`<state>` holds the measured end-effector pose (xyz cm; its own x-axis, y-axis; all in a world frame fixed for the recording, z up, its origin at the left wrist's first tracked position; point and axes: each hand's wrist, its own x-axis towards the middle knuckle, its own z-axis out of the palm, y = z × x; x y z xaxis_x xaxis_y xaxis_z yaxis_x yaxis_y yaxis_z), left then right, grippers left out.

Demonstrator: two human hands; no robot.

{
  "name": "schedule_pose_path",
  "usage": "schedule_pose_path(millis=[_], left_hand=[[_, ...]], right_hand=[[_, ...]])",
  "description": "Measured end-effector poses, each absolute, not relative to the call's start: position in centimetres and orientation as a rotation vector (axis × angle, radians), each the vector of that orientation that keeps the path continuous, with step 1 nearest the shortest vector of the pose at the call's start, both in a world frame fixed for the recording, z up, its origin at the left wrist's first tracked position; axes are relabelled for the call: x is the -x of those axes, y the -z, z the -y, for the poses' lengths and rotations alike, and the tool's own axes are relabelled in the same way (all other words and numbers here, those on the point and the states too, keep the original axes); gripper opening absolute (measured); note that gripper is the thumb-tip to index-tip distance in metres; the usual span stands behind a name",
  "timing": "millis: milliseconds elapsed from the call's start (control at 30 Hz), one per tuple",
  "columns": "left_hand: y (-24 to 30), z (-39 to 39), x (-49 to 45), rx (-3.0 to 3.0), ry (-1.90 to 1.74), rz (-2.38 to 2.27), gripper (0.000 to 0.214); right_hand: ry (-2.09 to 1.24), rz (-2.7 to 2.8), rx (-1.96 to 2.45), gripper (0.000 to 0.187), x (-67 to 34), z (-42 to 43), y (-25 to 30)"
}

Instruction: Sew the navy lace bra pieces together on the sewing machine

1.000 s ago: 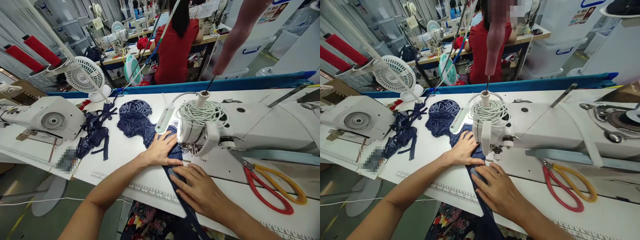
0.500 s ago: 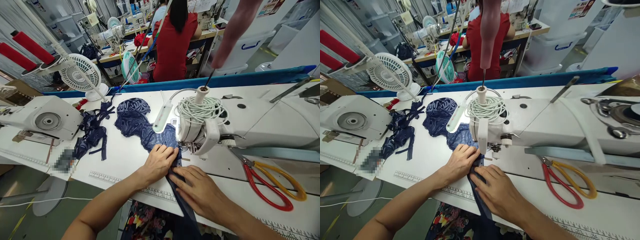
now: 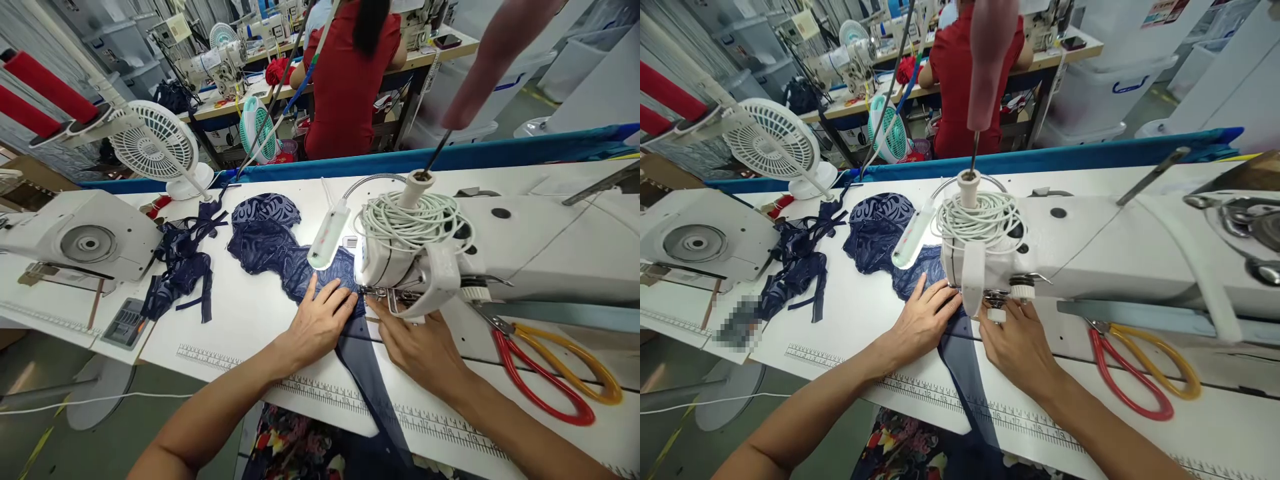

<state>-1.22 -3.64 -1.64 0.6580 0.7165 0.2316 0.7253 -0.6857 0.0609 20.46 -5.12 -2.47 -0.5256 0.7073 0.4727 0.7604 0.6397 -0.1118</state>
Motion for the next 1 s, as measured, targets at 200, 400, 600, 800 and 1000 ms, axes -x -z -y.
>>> schedule_pose_path(millis=[200,400,600,800,1000], left_hand=[[1.9,3.4,1.3,2.888,0.399,1.272,0.043],[1.6,3.0,1.4,2.957,0.391,1.31,0.049],[1.3,1.2,2.4,3.03,0.42,1.245,0.048],[1.5,0.2,2.6,3.004,0.398,1.248,0.044],[0.6,4.1,3.9,3.001,0.347,1.256,0.044]], right_hand=[[0.231,2.491,0.989,0.029,-20.7,6.1,2.2],[0.161,2.468,0.987,0.024,-20.2,5.9,2.1],[0.102,2.553,1.0,0.029,-20.0,5.8,1.4],[0.128,2.53,0.912,0.029,-20.0,5.6,1.7],[0.054,2.527,0.672,0.021,-17.7,6.4,1.7]])
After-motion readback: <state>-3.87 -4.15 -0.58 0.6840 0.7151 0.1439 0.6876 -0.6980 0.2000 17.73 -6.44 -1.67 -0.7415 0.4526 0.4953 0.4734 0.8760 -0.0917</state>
